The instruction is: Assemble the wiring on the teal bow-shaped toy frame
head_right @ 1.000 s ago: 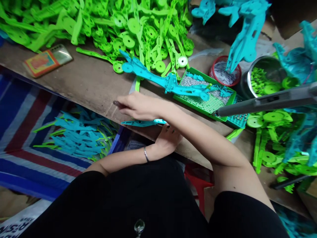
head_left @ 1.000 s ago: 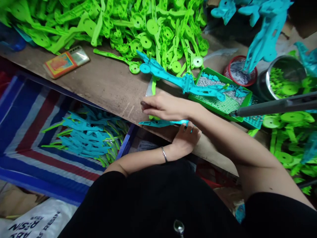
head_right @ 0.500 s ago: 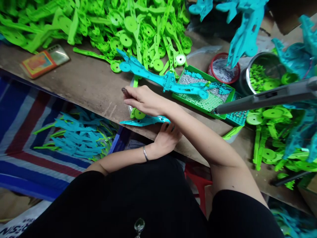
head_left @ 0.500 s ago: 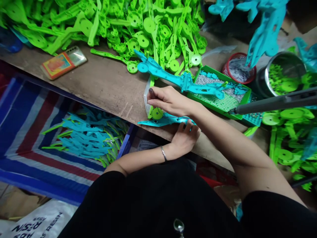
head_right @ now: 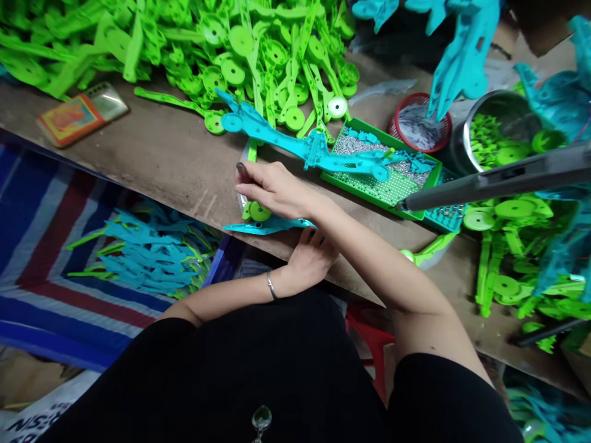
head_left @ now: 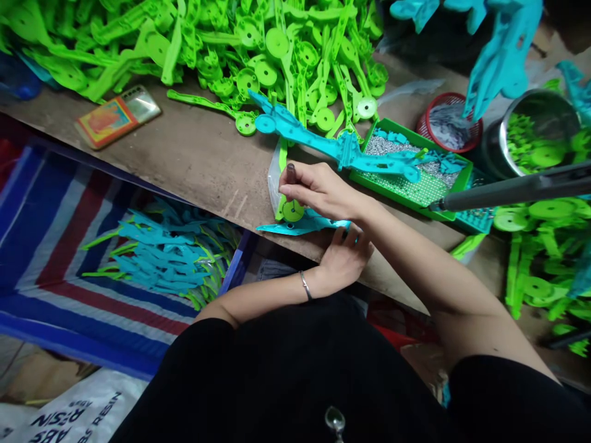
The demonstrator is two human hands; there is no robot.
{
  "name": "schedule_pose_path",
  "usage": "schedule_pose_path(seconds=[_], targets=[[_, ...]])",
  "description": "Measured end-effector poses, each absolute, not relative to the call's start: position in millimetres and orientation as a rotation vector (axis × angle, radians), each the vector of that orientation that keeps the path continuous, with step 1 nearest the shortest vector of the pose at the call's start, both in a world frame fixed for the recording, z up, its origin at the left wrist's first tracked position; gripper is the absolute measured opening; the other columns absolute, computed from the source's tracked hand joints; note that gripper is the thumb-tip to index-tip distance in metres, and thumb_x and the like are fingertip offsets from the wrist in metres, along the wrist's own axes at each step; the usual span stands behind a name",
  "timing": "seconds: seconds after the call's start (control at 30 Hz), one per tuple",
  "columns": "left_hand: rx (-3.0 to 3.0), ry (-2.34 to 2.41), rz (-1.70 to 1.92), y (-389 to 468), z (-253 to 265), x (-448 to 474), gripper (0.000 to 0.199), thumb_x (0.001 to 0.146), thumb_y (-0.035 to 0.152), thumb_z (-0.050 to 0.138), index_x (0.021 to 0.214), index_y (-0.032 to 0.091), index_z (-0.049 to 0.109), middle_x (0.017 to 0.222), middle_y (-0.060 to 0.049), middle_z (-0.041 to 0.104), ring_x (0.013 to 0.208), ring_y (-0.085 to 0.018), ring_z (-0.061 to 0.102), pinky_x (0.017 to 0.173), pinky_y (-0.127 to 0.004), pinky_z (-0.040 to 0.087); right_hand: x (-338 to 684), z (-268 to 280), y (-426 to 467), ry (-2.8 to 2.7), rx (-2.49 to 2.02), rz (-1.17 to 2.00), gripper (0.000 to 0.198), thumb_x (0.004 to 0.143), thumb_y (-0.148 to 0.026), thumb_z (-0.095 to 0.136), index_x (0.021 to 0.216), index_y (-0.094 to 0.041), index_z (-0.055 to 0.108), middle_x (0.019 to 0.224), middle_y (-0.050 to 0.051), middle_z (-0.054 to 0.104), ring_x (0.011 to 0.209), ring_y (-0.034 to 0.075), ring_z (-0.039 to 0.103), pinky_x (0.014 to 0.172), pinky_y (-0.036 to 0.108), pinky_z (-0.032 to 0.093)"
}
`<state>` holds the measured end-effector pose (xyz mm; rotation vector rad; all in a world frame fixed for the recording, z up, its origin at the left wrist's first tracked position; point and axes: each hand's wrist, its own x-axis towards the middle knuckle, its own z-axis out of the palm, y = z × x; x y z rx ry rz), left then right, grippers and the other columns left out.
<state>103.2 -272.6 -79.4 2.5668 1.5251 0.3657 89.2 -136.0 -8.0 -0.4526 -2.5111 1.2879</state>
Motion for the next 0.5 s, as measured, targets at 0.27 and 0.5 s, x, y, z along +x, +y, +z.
schedule_pose_path(seconds=[0.27, 0.5], targets=[[2.576, 1.527, 0.354, -273.0, -78.1, 102.6, 0.034, 0.098, 0.015, 0.046, 0.125, 0.015, 0.067, 0.13, -0.015, 0.063, 0.127, -0.033, 0.053, 0.103, -0.049, 0.042, 90.9, -3.2, -135.1, -2.442, -0.588, 1.164, 0.029, 0.102, -0.045, 0.045, 0.091, -0.02, 0.055, 0.079, 0.0, 0.059, 0.077, 0.014, 0.051, 0.075, 0.029, 0.043], [2.539, 1.444, 0.272, -271.3, -82.4, 103.2, 0.038, 0.097, 0.014, 0.046, 0.13, 0.016, 0.065, 0.132, -0.015, 0.065, 0.129, -0.033, 0.054, 0.105, -0.051, 0.045, 73.1, -10.8, -133.8, -2.656, -1.266, 0.876, 0.026, 0.099, -0.027, 0.043, 0.11, -0.014, 0.062, 0.108, 0.015, 0.069, 0.096, 0.026, 0.061, 0.087, 0.04, 0.046]])
